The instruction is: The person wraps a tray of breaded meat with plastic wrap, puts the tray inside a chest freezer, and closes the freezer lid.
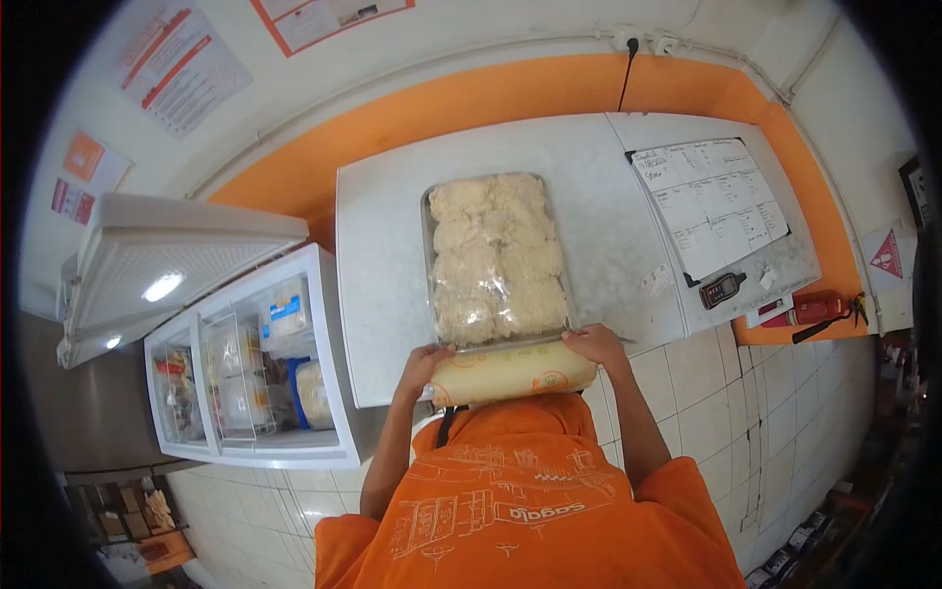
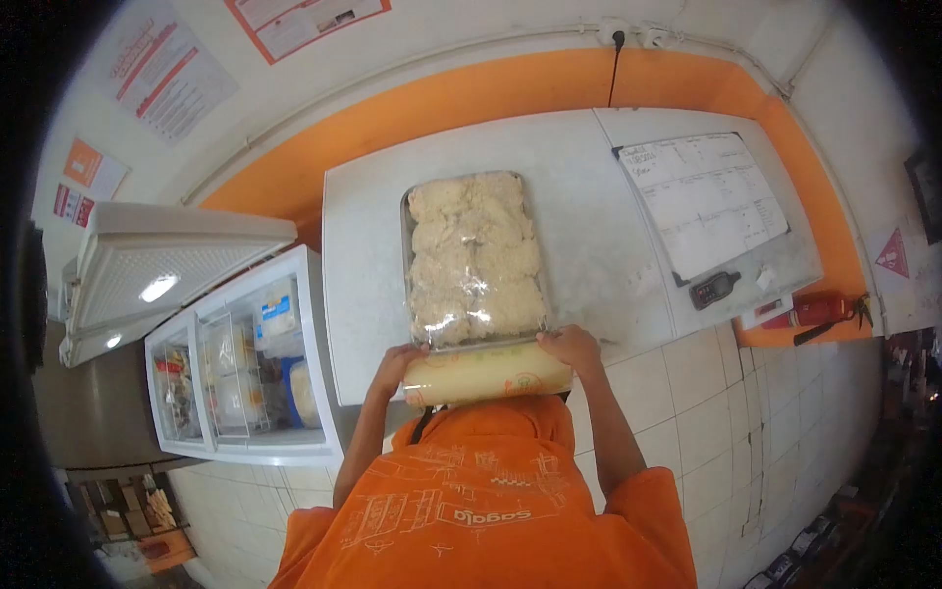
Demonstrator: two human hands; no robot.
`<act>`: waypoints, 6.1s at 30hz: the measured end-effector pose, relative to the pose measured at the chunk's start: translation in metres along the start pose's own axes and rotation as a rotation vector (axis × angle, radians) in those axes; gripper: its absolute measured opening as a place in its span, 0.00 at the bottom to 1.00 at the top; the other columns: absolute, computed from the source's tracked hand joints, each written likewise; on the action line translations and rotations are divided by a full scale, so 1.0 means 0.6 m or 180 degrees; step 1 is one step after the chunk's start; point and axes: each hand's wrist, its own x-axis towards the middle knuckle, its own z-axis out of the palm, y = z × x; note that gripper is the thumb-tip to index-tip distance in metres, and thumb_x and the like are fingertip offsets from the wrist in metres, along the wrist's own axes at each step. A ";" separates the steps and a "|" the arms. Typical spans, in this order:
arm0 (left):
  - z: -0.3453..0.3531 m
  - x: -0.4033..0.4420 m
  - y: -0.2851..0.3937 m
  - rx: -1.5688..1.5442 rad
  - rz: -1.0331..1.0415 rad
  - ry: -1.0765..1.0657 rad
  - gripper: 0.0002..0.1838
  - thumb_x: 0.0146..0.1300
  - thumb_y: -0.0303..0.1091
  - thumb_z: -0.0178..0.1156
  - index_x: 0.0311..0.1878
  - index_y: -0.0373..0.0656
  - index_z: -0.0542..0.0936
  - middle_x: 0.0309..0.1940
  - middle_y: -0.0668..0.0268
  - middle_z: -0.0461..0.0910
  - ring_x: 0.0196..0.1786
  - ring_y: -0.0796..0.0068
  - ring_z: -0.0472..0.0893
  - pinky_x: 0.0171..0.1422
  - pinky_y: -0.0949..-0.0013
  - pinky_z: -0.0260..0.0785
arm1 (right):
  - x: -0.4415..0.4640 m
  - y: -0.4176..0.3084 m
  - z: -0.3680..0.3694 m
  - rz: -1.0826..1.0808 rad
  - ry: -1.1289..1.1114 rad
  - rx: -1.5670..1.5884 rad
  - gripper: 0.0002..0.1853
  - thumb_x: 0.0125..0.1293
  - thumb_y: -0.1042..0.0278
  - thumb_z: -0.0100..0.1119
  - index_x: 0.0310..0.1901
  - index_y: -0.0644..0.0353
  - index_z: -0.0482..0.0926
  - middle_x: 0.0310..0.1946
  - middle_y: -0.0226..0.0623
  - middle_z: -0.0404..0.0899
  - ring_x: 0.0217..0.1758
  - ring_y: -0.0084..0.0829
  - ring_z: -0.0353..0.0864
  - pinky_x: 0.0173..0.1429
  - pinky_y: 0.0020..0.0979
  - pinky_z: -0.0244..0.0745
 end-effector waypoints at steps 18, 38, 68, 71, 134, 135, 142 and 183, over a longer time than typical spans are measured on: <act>-0.033 -0.009 0.043 0.1084 0.0375 0.0788 0.37 0.48 0.67 0.65 0.24 0.32 0.78 0.18 0.57 0.77 0.25 0.65 0.78 0.33 0.62 0.69 | 0.092 -0.031 0.011 -0.0907 0.1169 0.1167 0.26 0.66 0.45 0.54 0.24 0.65 0.74 0.17 0.37 0.73 0.23 0.29 0.70 0.31 0.33 0.66; -0.004 -0.027 -0.053 -0.1821 -0.0136 0.0045 0.23 0.62 0.40 0.61 0.51 0.34 0.69 0.41 0.58 0.77 0.43 0.72 0.78 0.46 0.70 0.73 | 0.099 0.026 0.080 -0.0488 0.0488 0.2724 0.15 0.68 0.56 0.58 0.35 0.62 0.76 0.29 0.26 0.73 0.32 0.18 0.68 0.38 0.24 0.66; 0.043 -0.120 -0.170 -0.0950 -0.1396 0.0037 0.47 0.60 0.72 0.47 0.62 0.32 0.67 0.49 0.55 0.76 0.46 0.65 0.79 0.51 0.60 0.74 | -0.075 0.101 0.129 0.1220 -0.0236 0.1528 0.34 0.67 0.40 0.51 0.46 0.75 0.78 0.37 0.42 0.81 0.38 0.27 0.78 0.45 0.28 0.73; 0.045 -0.128 -0.160 -0.0951 -0.1374 0.0062 0.48 0.60 0.71 0.48 0.63 0.30 0.65 0.51 0.51 0.75 0.47 0.63 0.79 0.51 0.60 0.74 | -0.069 0.118 0.137 0.1051 -0.0199 0.1416 0.32 0.66 0.43 0.54 0.47 0.74 0.77 0.36 0.41 0.81 0.38 0.27 0.79 0.45 0.28 0.73; 0.033 -0.295 0.009 -0.0509 0.0053 0.0106 0.10 0.66 0.31 0.55 0.38 0.32 0.76 0.24 0.66 0.79 0.23 0.81 0.78 0.28 0.77 0.71 | 0.125 -0.021 -0.037 -0.0084 -0.0997 0.1850 0.34 0.69 0.39 0.48 0.57 0.67 0.72 0.41 0.42 0.80 0.39 0.31 0.80 0.42 0.34 0.76; 0.035 -0.296 0.010 -0.0523 0.0061 0.0171 0.10 0.66 0.31 0.55 0.38 0.32 0.76 0.24 0.66 0.79 0.23 0.81 0.78 0.28 0.77 0.71 | 0.138 -0.023 -0.011 -0.0128 -0.1043 0.1826 0.34 0.69 0.39 0.48 0.57 0.67 0.72 0.41 0.42 0.80 0.39 0.31 0.80 0.42 0.34 0.76; 0.046 -0.311 0.007 -0.0810 0.0027 0.0424 0.13 0.65 0.36 0.56 0.36 0.32 0.77 0.21 0.66 0.78 0.23 0.81 0.79 0.28 0.76 0.72 | 0.072 -0.051 0.079 0.0113 -0.1690 0.4494 0.37 0.63 0.42 0.53 0.62 0.67 0.67 0.48 0.47 0.78 0.48 0.38 0.79 0.51 0.40 0.76; -0.169 0.235 -0.141 0.1983 -0.1655 -0.0962 0.41 0.49 0.70 0.60 0.56 0.47 0.79 0.53 0.56 0.79 0.51 0.59 0.80 0.56 0.52 0.71 | -0.054 -0.062 -0.140 -0.2389 -0.0428 0.5431 0.39 0.56 0.45 0.55 0.62 0.67 0.66 0.50 0.49 0.76 0.50 0.41 0.78 0.52 0.41 0.76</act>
